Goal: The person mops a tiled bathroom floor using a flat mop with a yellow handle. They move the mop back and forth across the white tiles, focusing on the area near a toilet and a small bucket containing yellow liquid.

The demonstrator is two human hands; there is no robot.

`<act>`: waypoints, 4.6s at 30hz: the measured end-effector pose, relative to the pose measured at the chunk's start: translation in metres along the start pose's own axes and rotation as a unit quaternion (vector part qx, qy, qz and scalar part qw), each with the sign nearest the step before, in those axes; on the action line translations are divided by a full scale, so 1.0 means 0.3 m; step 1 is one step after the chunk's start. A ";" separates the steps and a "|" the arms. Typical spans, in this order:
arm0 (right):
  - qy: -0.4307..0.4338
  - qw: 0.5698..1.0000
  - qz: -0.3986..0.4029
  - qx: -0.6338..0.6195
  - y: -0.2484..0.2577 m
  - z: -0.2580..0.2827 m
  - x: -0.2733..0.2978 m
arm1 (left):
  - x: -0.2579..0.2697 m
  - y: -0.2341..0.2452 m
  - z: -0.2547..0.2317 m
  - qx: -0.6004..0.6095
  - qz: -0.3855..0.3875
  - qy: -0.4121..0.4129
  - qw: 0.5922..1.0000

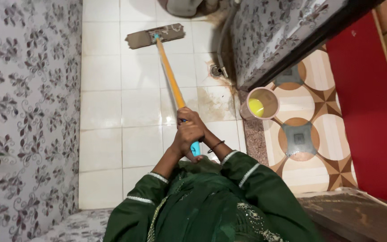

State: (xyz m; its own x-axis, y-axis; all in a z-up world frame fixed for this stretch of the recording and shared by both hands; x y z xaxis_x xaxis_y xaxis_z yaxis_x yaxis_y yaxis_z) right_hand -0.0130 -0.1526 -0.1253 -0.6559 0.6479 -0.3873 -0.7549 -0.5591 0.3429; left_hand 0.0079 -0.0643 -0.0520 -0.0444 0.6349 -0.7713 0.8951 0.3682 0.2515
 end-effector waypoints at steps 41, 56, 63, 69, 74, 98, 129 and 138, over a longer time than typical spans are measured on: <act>0.041 0.995 -0.089 0.004 0.067 0.190 -0.116 | -0.161 0.061 -0.069 0.061 -0.035 -0.040 0.997; -0.003 0.999 -0.023 -0.041 0.022 -0.238 -0.011 | 0.073 -0.089 0.169 -0.063 0.070 0.071 0.993; 0.044 0.986 -0.087 -0.132 0.034 0.137 -0.097 | -0.188 0.174 -0.154 -0.001 -0.087 0.019 0.996; 0.016 0.992 -0.114 0.043 0.016 0.231 -0.131 | -0.230 0.182 -0.166 0.083 -0.075 0.006 0.994; 0.111 0.987 -0.114 0.037 -0.014 -0.030 -0.172 | -0.094 0.127 0.107 -0.043 -0.032 0.066 0.996; 0.066 0.986 -0.145 0.043 0.043 0.163 -0.121 | -0.120 0.098 -0.050 0.065 -0.091 -0.057 0.992; 0.040 0.996 -0.064 0.053 0.037 -0.040 -0.222 | -0.131 0.094 0.090 0.016 -0.065 -0.008 0.998; -0.042 0.998 -0.003 0.037 -0.016 -0.049 -0.076 | 0.012 0.051 0.048 0.029 -0.038 0.039 0.998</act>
State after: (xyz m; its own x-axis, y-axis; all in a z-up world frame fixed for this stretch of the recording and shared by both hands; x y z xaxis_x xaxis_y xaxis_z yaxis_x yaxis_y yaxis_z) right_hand 0.0055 -0.1725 -0.1307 -0.6469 0.6931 -0.3180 -0.7537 -0.5180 0.4044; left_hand 0.0277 -0.0661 -0.0593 -0.1460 0.6586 -0.7382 0.9115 0.3796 0.1584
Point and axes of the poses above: each hand's wrist, its own x-axis away from the middle knuckle, its own y-axis out of the back of the hand, z = x × y, the point moved 7 cm from there along -x, towards the middle knuckle, and after that the axes turned 13 degrees about -z, right-handed, at the moved point
